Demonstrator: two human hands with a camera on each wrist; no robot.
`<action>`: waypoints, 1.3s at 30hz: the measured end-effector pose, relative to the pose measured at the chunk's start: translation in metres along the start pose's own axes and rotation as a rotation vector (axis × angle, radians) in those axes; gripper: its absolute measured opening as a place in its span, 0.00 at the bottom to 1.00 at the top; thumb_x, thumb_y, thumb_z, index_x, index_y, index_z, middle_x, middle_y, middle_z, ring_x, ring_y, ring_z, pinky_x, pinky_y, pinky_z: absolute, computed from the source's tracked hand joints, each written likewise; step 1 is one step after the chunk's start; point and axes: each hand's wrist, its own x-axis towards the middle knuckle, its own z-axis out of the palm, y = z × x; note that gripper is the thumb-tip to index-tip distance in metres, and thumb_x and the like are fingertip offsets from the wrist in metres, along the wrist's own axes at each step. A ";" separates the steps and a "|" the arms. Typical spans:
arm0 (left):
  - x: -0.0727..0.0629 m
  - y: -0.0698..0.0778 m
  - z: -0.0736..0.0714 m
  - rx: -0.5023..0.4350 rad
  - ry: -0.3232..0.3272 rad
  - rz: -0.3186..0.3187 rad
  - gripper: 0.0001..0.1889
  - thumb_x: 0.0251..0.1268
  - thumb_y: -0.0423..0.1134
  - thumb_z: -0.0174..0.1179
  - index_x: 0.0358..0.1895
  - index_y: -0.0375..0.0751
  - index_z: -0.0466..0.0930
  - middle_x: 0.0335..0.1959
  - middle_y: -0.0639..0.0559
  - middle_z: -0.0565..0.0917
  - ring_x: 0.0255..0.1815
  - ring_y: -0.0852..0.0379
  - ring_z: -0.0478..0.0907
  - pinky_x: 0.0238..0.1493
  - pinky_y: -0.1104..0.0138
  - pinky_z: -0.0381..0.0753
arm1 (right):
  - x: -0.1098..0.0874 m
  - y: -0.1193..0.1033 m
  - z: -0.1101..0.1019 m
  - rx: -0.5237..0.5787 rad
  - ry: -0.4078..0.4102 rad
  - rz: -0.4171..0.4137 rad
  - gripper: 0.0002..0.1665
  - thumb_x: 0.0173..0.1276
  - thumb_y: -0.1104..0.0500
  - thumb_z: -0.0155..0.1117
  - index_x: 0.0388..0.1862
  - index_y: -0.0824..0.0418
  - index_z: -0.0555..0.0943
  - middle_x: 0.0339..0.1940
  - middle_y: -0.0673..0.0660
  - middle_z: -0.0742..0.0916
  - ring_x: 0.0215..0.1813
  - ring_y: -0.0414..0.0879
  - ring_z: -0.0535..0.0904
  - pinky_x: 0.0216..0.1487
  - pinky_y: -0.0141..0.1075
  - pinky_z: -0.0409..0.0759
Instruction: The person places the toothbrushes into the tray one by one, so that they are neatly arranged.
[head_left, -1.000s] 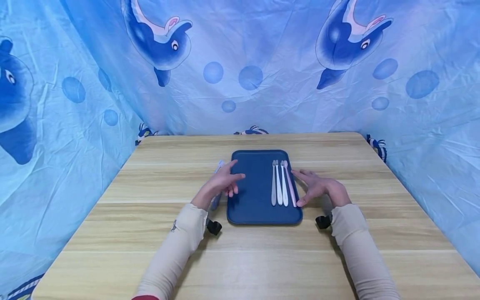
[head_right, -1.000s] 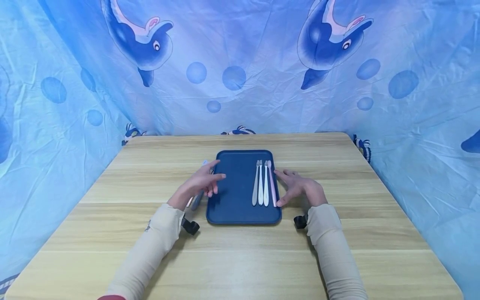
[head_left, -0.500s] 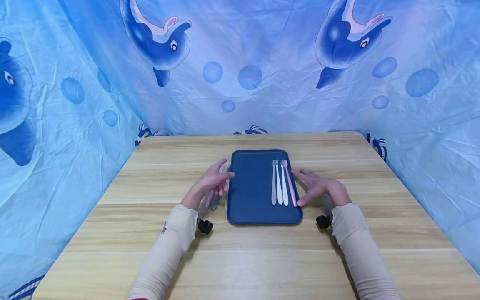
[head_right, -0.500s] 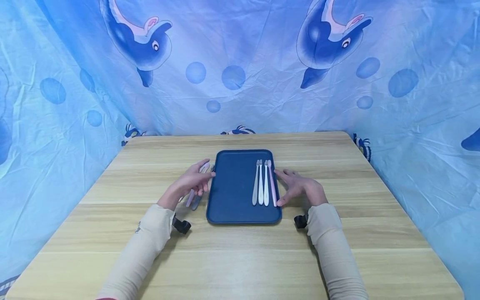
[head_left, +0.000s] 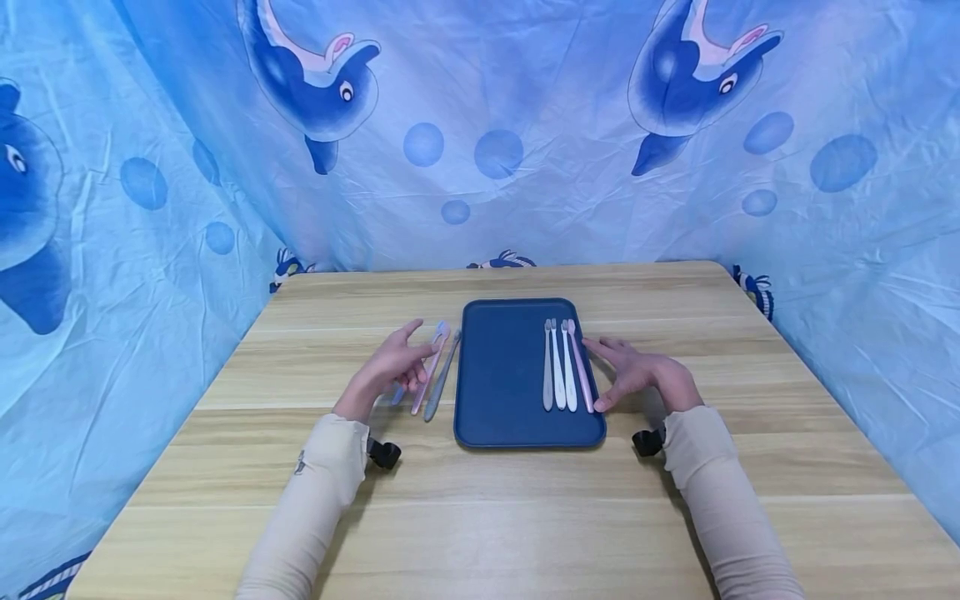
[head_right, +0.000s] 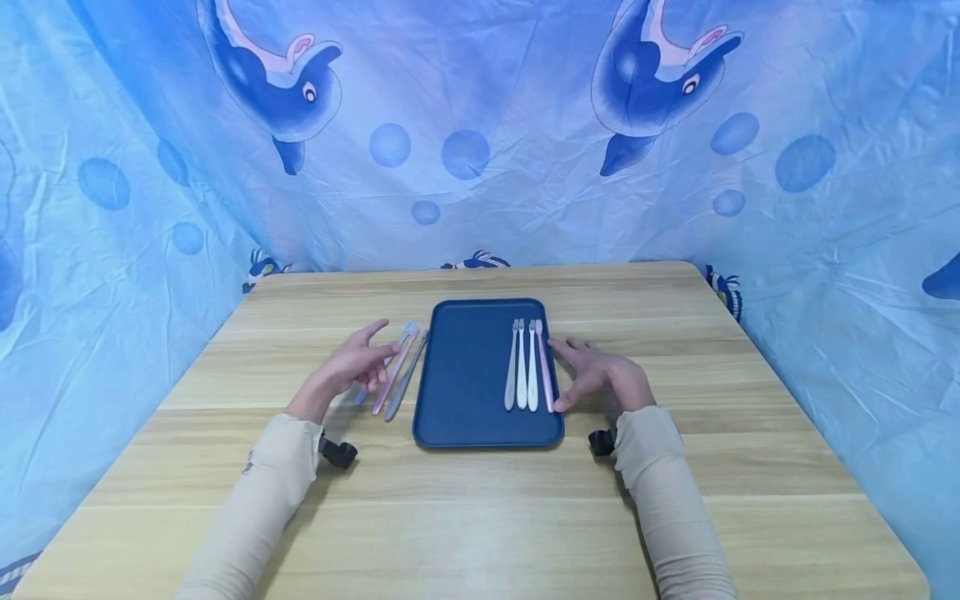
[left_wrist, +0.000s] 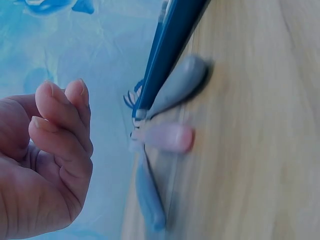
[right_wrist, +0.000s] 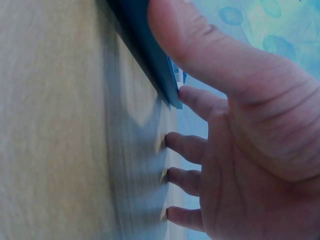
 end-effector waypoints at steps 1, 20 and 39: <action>-0.001 -0.001 -0.002 0.001 0.004 0.000 0.43 0.76 0.41 0.53 0.83 0.49 0.33 0.09 0.56 0.76 0.06 0.65 0.70 0.10 0.73 0.71 | 0.000 0.000 0.000 0.000 0.001 0.002 0.79 0.45 0.35 0.81 0.84 0.55 0.41 0.82 0.72 0.45 0.81 0.74 0.37 0.74 0.75 0.50; -0.007 -0.012 -0.027 0.021 0.039 -0.039 0.44 0.76 0.43 0.52 0.83 0.47 0.31 0.10 0.57 0.76 0.08 0.65 0.70 0.11 0.74 0.70 | 0.000 0.000 0.000 -0.015 0.005 0.005 0.79 0.45 0.34 0.81 0.84 0.56 0.42 0.82 0.73 0.46 0.81 0.75 0.37 0.73 0.76 0.50; -0.012 -0.032 -0.043 0.073 -0.058 -0.068 0.41 0.79 0.42 0.49 0.82 0.42 0.30 0.11 0.57 0.77 0.09 0.66 0.70 0.12 0.74 0.71 | 0.001 0.001 0.001 -0.023 0.011 -0.008 0.79 0.45 0.34 0.81 0.84 0.56 0.42 0.82 0.73 0.46 0.81 0.75 0.38 0.73 0.75 0.50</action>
